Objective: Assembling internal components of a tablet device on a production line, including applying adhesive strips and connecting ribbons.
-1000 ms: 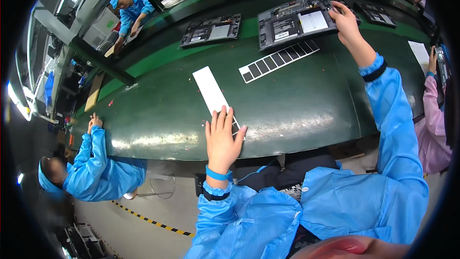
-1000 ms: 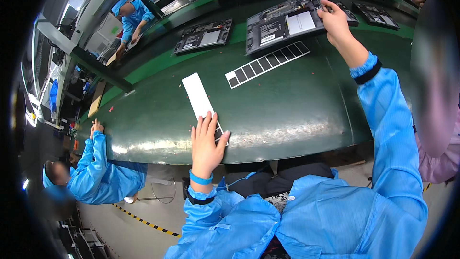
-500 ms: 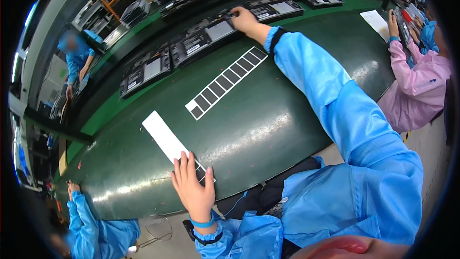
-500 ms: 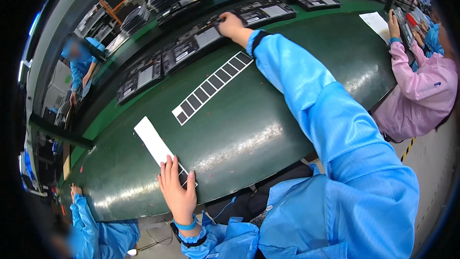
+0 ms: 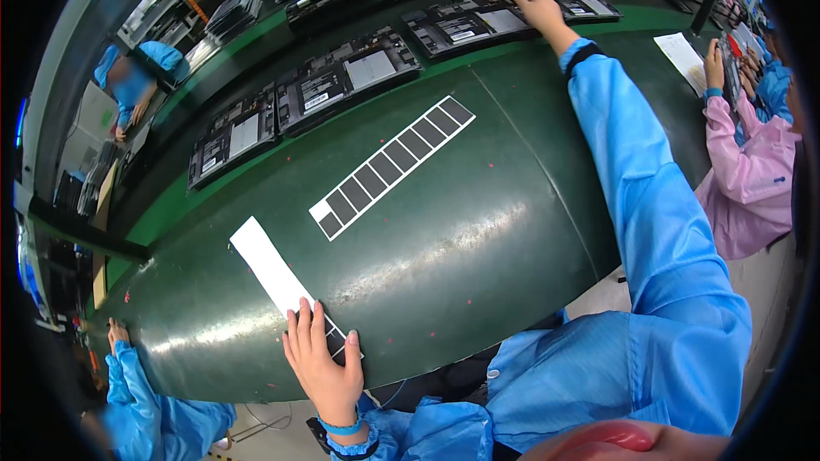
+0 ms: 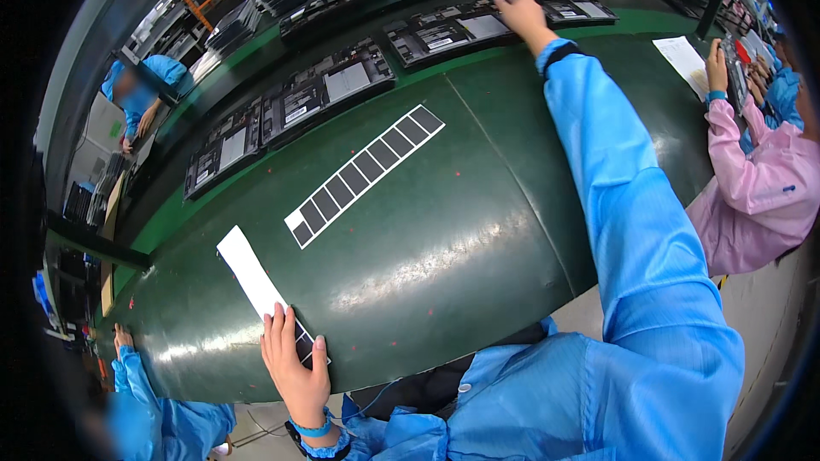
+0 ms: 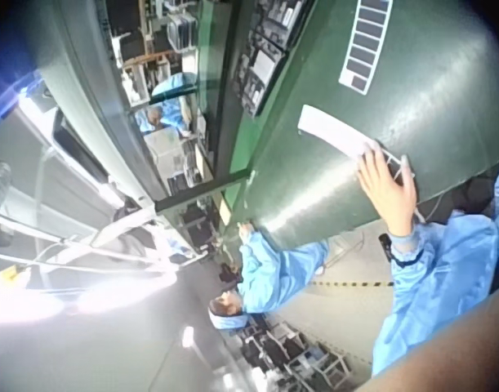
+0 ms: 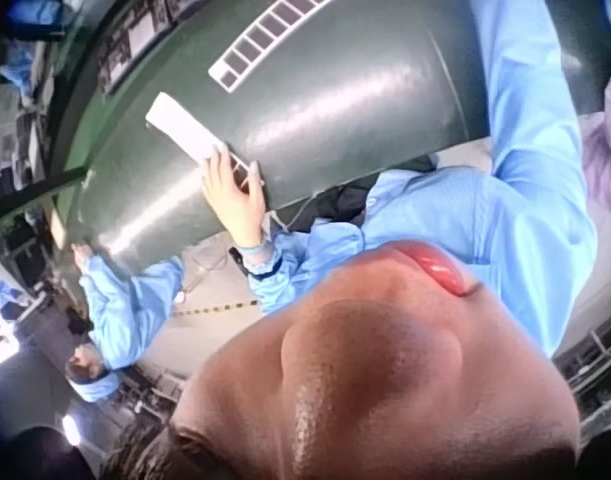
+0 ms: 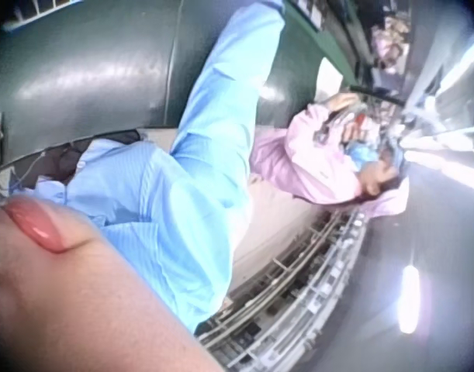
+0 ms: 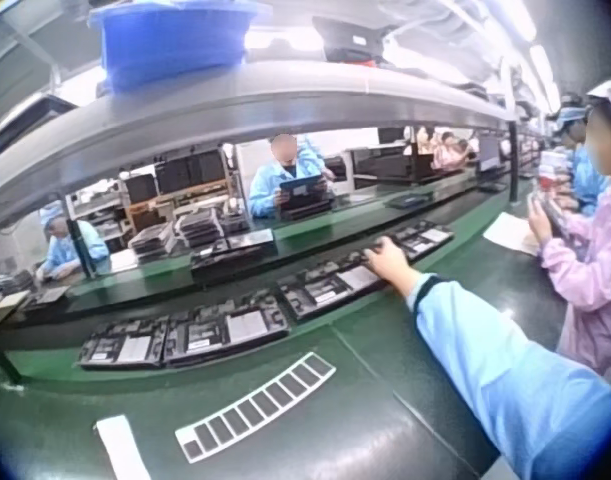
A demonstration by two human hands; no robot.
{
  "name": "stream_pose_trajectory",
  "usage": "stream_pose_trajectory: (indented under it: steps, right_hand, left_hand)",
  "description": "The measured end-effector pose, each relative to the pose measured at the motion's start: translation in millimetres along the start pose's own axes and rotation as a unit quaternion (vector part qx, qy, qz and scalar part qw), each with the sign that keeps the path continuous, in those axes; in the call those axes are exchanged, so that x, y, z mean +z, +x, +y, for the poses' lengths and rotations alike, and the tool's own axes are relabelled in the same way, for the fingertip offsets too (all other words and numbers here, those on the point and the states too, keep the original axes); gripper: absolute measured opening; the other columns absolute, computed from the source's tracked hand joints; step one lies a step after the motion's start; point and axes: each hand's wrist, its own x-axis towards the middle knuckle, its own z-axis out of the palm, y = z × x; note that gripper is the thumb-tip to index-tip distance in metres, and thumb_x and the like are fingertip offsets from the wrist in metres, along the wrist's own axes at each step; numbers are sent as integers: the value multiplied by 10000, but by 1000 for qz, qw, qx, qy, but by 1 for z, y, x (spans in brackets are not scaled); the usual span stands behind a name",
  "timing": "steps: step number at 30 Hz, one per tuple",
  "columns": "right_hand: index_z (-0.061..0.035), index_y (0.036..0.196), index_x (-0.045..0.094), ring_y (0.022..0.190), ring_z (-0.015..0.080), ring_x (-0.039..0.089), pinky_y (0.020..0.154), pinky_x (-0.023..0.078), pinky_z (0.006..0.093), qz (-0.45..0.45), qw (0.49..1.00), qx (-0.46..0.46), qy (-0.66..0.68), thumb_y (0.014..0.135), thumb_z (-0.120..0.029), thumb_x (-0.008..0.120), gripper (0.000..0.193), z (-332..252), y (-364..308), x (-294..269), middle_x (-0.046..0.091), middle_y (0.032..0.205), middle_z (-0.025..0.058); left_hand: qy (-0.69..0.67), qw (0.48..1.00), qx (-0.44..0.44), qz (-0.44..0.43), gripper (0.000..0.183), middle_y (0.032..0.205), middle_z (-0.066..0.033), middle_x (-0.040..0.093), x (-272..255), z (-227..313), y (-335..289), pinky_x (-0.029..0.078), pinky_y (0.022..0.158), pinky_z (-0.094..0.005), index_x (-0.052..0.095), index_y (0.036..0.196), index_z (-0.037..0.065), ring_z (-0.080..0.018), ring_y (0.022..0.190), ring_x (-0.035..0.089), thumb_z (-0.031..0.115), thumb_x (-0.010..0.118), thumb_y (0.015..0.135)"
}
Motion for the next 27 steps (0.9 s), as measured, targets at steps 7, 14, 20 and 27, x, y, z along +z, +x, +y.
stream_pose_trajectory:
  steps: [7, 14, 20, 27]
  right_hand:
    - [-35, 1151, 660, 973, 208, 614, 889, 451, 311, -152, 988, 26, 11, 873, -285, 672, 373, 17, -1, 13, 677, 1033, 130]
    - [-28, 1099, 685, 793, 107, 560, 735, 448, 243, -101, 958, 42, 266, 883, -70, 645, 224, 1, -19, 6, 645, 868, 29]
    - [-38, 983, 733, 696, 107, 573, 638, 465, 257, 102, 931, 73, 343, 843, -64, 690, 148, -13, -25, -28, 652, 789, 13]
    - [1, 1099, 683, 769, 109, 593, 695, 486, 242, 25, 891, 38, 451, 892, -44, 635, 217, -66, -61, -166, 673, 909, 52]
  left_hand:
    - [17, 1000, -4, 0, 557, 1453, -135, 451, -1, 1, 0, 202, 1145, -509, 511, 1358, 54, -360, 1384, 343, 167, 630, 825]
    - [0, 1000, 6, 18, 571, 1454, -126, 450, 3, -3, -2, 210, 1126, -549, 526, 1349, 69, -372, 1371, 357, 237, 639, 815]
    - [-23, 999, 31, 32, 523, 1427, -159, 473, 6, -10, -5, 227, 1132, -498, 534, 1341, 67, -380, 1361, 364, 238, 645, 860]
    - [-22, 995, 55, 77, 516, 1486, -190, 374, 3, -6, -9, 221, 1133, -517, 531, 1344, 76, -379, 1386, 324, 241, 650, 871]
